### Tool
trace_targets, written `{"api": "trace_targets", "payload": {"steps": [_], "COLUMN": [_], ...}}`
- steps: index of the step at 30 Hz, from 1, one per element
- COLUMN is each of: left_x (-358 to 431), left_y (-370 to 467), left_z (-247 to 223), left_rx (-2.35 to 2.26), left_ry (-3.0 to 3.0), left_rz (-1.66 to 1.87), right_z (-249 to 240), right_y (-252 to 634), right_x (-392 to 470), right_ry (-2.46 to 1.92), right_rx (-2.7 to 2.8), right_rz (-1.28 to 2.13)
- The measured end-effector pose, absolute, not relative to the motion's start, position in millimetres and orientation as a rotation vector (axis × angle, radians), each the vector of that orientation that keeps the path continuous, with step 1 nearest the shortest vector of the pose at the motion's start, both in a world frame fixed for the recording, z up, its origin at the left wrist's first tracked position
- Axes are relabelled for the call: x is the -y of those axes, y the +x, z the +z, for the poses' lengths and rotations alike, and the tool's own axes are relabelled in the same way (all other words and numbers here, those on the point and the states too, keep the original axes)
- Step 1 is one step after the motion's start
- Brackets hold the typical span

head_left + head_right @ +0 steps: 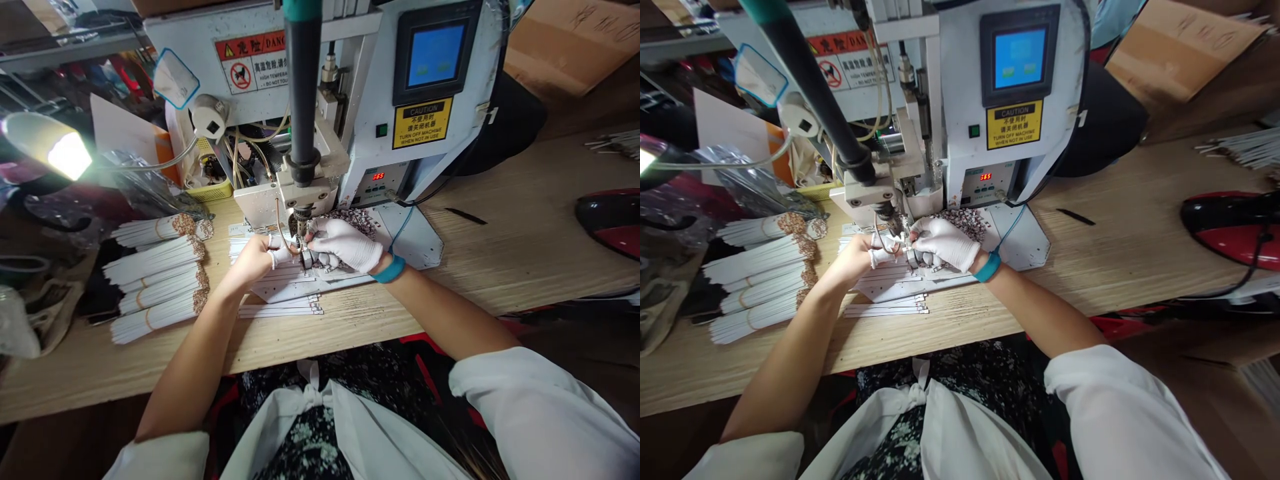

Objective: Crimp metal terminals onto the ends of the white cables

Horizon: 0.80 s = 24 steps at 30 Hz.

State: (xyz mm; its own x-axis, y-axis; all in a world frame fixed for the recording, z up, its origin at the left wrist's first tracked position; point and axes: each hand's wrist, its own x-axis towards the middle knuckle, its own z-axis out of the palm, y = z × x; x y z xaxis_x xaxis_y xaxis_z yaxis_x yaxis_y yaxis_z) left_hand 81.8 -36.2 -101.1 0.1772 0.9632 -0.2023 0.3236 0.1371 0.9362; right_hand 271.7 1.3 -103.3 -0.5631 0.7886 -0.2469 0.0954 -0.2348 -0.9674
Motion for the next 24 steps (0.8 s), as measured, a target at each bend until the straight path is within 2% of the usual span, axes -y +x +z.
{"api": "trace_targets", "payload": {"steps": [24], "left_x": [31.9], "left_y": [81.5], "left_z": [-96.2], "left_rx": [-1.448], "left_ry": [1.364], "left_rz": [0.679], "right_z": [-99.6], "right_y": [273.0], "right_x": [-0.2], "right_ry": [-1.082], "right_rx": [1.579], "right_rz": [1.829]}}
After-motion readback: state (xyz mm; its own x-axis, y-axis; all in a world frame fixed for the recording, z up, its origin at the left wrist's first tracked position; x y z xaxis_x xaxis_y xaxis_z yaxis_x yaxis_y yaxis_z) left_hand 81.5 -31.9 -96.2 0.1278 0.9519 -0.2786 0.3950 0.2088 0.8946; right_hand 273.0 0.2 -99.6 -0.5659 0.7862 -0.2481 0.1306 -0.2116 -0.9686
